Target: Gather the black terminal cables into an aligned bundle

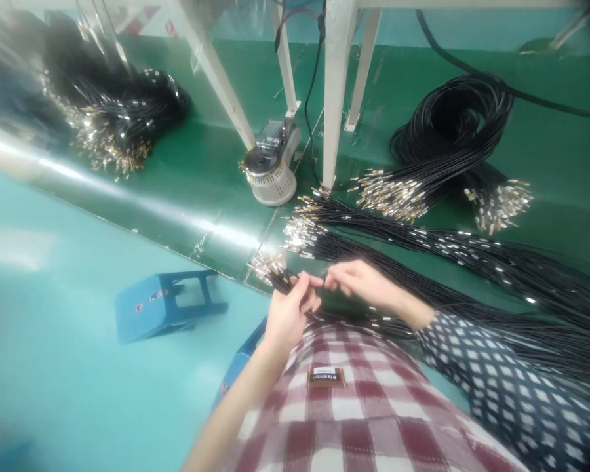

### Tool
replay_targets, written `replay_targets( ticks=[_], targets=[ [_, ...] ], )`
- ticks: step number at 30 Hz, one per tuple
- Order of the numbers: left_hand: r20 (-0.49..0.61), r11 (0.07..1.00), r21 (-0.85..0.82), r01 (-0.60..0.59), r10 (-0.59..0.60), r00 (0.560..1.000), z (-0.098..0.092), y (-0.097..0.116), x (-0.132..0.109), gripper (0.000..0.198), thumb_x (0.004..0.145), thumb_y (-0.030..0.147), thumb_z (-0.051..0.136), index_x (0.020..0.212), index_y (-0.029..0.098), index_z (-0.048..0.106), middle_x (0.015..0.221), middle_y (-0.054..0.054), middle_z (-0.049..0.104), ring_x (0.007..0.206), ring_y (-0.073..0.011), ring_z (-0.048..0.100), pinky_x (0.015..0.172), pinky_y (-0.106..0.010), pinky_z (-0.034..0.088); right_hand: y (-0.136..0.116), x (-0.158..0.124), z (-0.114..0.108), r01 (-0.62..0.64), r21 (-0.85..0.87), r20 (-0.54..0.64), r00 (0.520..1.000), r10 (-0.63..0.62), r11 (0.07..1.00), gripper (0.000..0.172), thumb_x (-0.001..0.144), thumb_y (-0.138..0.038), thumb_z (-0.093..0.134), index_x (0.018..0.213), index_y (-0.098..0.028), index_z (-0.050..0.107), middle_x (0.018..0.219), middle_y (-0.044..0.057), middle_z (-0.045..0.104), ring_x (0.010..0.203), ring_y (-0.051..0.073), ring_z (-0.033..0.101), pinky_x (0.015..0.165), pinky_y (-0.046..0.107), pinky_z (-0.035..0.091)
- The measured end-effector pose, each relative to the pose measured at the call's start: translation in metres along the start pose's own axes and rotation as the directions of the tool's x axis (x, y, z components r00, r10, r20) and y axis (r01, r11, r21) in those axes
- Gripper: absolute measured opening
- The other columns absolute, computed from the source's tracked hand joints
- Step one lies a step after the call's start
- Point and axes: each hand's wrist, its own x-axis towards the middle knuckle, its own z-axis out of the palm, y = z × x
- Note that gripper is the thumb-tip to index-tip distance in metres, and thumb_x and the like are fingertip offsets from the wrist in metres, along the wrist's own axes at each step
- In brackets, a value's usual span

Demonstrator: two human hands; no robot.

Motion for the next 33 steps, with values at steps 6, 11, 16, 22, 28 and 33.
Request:
replay_targets(
  ticks=[6, 11, 16, 22, 28, 33],
  targets=[
    [0.039, 1.0, -0.023, 0.018, -0.017, 0.999, -0.017, -0.004, 0.0, 0.042, 0.078, 0.039, 0.069, 0.05, 0.013, 0.052, 0.086, -0.008, 0.064, 0.079, -0.0159, 0.058, 0.075, -0.031, 0.048, 0.069, 0.039, 0.005, -0.255, -0.567, -0.243, 0.96, 0.137, 0.784, 0.022, 0.089, -0.03, 0.057, 0.102, -0.016, 0.067, 0.107, 0.012, 0.064, 0.088, 0.023, 0.062, 0.072, 0.03, 0.043],
    [0.114, 0.982, -0.144, 0.126, -0.11, 0.987, -0.021, -0.006, 0.004, 0.05, 0.086, 0.038, 0.06, 0.048, 0.018, 0.036, 0.046, 0.005, 0.032, 0.042, -0.0075, 0.033, 0.057, -0.028, 0.042, 0.085, 0.038, 0.017, -0.225, -0.635, -0.252, 0.965, 0.077, 0.739, 0.029, 0.097, -0.028, 0.041, 0.096, -0.016, 0.067, 0.103, 0.011, 0.063, 0.088, 0.023, 0.062, 0.075, 0.032, 0.039],
    [0.089, 0.975, -0.162, 0.15, -0.137, 0.987, -0.02, -0.006, 0.009, 0.052, 0.089, 0.036, 0.056, 0.047, 0.018, 0.03, 0.044, 0.005, 0.027, 0.041, -0.0066, 0.025, 0.049, -0.025, 0.031, 0.089, 0.04, 0.02, -0.181, -0.612, -0.254, 0.967, 0.026, 0.77, 0.027, 0.094, -0.033, 0.048, 0.106, -0.017, 0.066, 0.111, 0.011, 0.061, 0.086, 0.021, 0.061, 0.073, 0.03, 0.038],
    [0.041, 0.982, -0.145, 0.124, -0.12, 0.992, -0.017, -0.006, 0.006, 0.049, 0.086, 0.034, 0.061, 0.05, 0.017, 0.032, 0.046, 0.006, 0.03, 0.04, -0.0049, 0.026, 0.049, -0.024, 0.031, 0.077, 0.036, 0.011, -0.18, -0.446, -0.359, 0.933, 0.009, 0.877, 0.024, 0.095, -0.028, 0.045, 0.097, -0.018, 0.066, 0.105, 0.007, 0.066, 0.084, 0.018, 0.061, 0.074, 0.029, 0.041],
    [0.042, 0.999, -0.028, 0.014, -0.013, 0.999, -0.008, -0.005, 0.006, 0.018, 0.079, 0.028, 0.068, 0.091, 0.017, 0.06, 0.049, 0.008, 0.045, 0.035, -0.0023, 0.026, 0.046, -0.022, 0.03, 0.054, -0.027, -0.01, -0.027, -0.041, -0.331, 0.944, 0.012, 0.999, 0.027, 0.09, -0.039, 0.049, 0.089, -0.016, 0.062, 0.08, 0.004, 0.068, 0.07, 0.014, 0.062, 0.066, 0.026, 0.05],
    [0.127, 0.999, 0.035, -0.026, 0.021, 0.992, 0.012, 0.007, 0.009, 0.036, 0.072, 0.024, 0.073, 0.106, 0.016, 0.063, 0.061, 0.002, 0.059, 0.033, -0.0002, 0.027, 0.042, -0.022, 0.029, 0.024, -0.064, -0.011, 0.065, 0.375, -0.317, 0.946, 0.062, 0.925, 0.035, 0.082, -0.051, 0.061, 0.083, -0.017, 0.06, 0.073, 0.005, 0.065, 0.068, 0.016, 0.061, 0.065, 0.028, 0.051]
  ],
)
